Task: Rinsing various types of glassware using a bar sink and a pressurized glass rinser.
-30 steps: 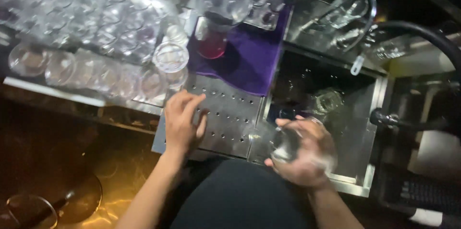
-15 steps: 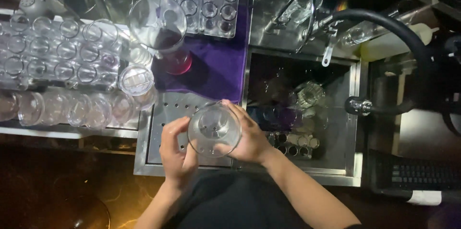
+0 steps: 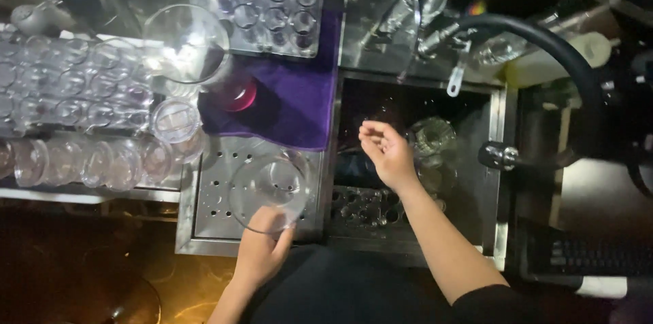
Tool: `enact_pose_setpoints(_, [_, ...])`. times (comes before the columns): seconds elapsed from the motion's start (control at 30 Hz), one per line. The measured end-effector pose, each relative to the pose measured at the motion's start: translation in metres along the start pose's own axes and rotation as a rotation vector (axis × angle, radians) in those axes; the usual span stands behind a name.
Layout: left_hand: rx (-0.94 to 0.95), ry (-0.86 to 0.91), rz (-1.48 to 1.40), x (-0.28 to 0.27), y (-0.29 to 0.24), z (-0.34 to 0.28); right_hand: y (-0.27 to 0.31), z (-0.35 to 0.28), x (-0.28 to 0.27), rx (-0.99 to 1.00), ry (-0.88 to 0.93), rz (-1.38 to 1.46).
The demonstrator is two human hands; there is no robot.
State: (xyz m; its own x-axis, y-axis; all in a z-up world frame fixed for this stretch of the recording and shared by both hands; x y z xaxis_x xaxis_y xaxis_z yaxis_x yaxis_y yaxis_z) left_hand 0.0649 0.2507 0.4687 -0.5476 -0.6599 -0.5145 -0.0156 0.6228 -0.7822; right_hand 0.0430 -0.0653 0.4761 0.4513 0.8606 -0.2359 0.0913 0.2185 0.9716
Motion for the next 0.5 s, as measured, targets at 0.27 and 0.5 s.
enact_pose_setpoints(0.27, [0.126, 0.302, 0.099, 0.033, -0.062, 0.001, -0.033, -0.099, -0.080, 0.125, -0.263, -0.428])
enact_pose_setpoints(0.5, [0.013, 0.381, 0.191, 0.068, -0.085, 0.001, -0.107, -0.136, -0.113, -0.137, 0.018, -1.014])
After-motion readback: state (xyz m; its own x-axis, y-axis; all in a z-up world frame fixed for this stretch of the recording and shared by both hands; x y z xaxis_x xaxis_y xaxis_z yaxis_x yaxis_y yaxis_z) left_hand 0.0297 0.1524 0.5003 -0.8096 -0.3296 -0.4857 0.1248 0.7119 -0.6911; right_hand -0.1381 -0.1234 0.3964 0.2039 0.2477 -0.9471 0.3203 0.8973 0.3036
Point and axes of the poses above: each hand's wrist, its own z-axis towards the middle knuckle, its own x-axis out of the palm, y = z × x, the point moved 1 cm from there along z, towards the middle knuckle, and after that the axes turned 15 degrees about -x, right-handed, at the moved point
